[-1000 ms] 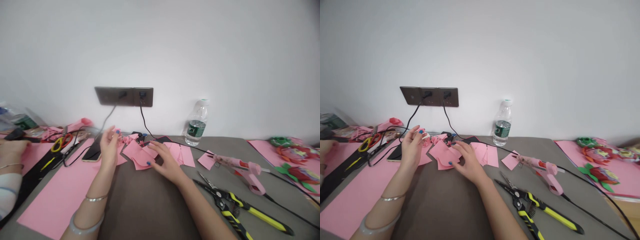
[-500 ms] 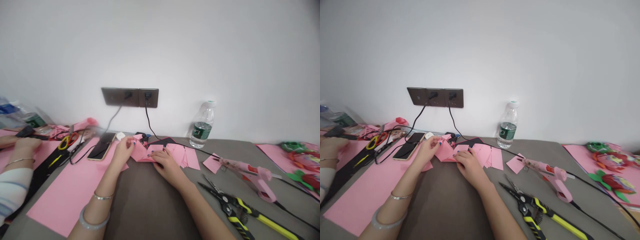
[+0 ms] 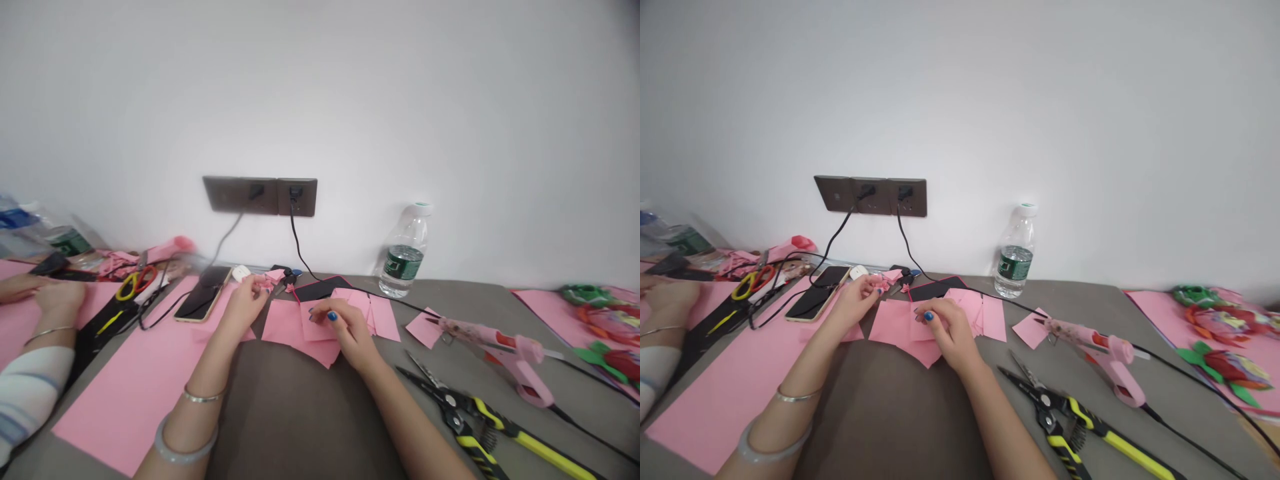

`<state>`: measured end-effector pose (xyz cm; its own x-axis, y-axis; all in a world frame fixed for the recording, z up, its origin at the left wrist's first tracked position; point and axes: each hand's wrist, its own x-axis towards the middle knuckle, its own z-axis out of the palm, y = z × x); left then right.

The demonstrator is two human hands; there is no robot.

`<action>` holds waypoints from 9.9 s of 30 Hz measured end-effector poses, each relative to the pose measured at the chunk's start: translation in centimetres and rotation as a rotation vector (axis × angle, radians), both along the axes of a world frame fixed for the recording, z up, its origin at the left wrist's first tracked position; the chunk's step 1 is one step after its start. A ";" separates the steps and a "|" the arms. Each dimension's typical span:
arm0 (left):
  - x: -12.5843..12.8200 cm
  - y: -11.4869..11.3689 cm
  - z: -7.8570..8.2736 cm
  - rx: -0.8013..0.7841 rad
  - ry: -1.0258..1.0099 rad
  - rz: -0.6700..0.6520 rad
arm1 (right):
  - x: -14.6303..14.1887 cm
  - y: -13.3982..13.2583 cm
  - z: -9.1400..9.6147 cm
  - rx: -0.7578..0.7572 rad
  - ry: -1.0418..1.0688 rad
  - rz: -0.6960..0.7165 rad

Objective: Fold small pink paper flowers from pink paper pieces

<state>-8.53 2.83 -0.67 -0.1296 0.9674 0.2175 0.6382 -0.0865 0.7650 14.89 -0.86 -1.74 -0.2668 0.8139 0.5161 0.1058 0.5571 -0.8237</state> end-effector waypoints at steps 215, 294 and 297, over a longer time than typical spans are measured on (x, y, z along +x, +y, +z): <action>7.5 -3.7 1.1 0.206 -0.113 -0.409 | -0.3 1.5 -0.3 -0.384 0.298 -0.118; 6.8 -3.1 1.3 0.026 -0.354 -0.401 | -0.5 1.0 -0.1 -0.313 0.119 0.016; 7.0 -3.2 1.2 0.033 -0.356 -0.376 | -0.7 0.9 0.0 -0.314 0.166 0.044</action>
